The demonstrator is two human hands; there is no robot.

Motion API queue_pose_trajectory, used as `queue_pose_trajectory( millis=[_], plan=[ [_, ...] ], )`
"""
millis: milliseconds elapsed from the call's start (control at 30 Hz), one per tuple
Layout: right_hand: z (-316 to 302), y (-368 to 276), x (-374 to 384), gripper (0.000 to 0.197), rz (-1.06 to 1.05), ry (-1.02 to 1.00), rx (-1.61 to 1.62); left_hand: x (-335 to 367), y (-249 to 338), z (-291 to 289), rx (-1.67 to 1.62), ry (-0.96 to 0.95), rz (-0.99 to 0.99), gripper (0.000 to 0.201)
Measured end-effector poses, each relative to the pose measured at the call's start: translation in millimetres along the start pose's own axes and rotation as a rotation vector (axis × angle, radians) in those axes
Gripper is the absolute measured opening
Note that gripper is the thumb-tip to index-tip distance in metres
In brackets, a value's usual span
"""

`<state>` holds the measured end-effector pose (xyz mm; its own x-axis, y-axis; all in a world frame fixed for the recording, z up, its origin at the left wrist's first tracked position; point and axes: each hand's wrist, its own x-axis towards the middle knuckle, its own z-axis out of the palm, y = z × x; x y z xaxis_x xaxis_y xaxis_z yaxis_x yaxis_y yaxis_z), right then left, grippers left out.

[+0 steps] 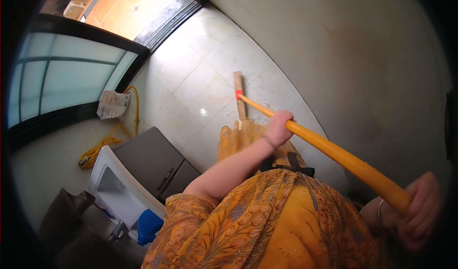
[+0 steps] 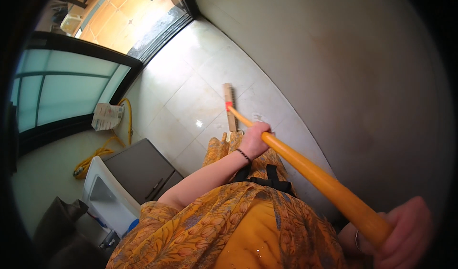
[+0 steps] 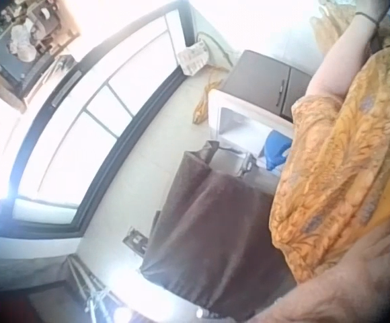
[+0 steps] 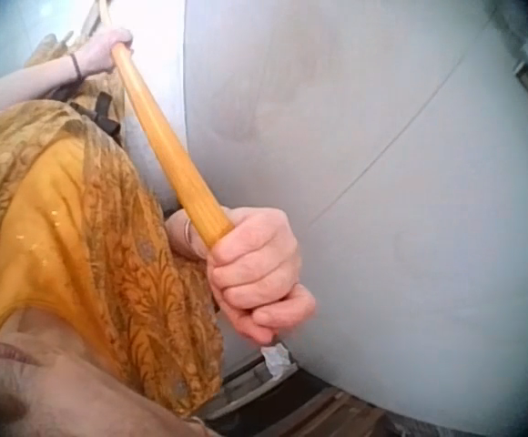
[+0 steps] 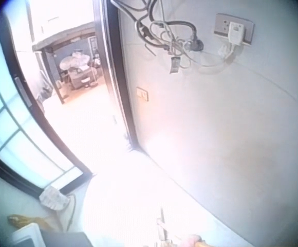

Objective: The person scrubs the tiled floor in a bathroom using a long-handled brush, then picks up a blue bottle and sets it back down before continuing to scrub toward the doorway.

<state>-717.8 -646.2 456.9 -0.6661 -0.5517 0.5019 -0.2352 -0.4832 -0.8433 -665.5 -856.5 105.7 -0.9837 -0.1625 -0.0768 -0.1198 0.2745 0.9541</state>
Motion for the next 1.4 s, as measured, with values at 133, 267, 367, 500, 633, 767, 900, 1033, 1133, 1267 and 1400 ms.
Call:
queue_pose_trajectory(
  millis=[133,267,367,500,633,767,900,1033,1133,1267,1400],
  plan=[
    [22.2,73.3,46.3,0.024,0.108,-0.162,0.105,-40.5,-42.8,-61.1,0.165,0.054,-0.171,0.013],
    [66.9,173.6,56.5,0.025,0.419,-0.183,0.386,-103.6,-117.3,-123.3,0.300,0.211,-0.361,0.011],
    [109.9,219.4,33.6,0.018,0.560,-0.103,0.274,-151.4,-162.2,-162.1,0.362,0.275,-0.509,0.009],
    [113.3,222.9,35.2,0.015,0.625,-0.198,0.316,-164.9,-172.1,-164.9,0.379,0.386,-0.440,0.010],
    [92.0,184.6,63.1,0.023,0.522,-0.034,0.192,-94.0,-155.0,-155.4,0.377,0.380,-0.236,0.009],
    [90.1,149.6,79.4,0.025,0.342,-0.097,-0.025,-15.5,-127.7,-161.2,0.343,0.281,-0.102,0.015],
    [86.9,112.5,76.9,0.038,0.192,-0.005,-0.098,47.5,-96.3,-141.0,0.238,0.260,0.087,0.011],
    [66.5,75.6,73.8,0.034,0.076,0.034,-0.103,73.5,-59.7,-87.2,0.138,0.143,0.115,0.007],
    [59.4,62.1,77.3,0.035,0.038,-0.008,0.013,52.8,-37.0,-57.8,0.061,0.042,0.117,0.008],
    [84.1,70.1,78.2,0.043,0.128,-0.107,0.112,10.1,-40.4,-76.7,0.052,-0.016,0.058,0.012],
    [119.0,101.1,78.1,0.050,0.077,-0.152,0.069,-18.2,-73.7,-126.6,0.086,0.042,-0.050,0.017]
  ],
)
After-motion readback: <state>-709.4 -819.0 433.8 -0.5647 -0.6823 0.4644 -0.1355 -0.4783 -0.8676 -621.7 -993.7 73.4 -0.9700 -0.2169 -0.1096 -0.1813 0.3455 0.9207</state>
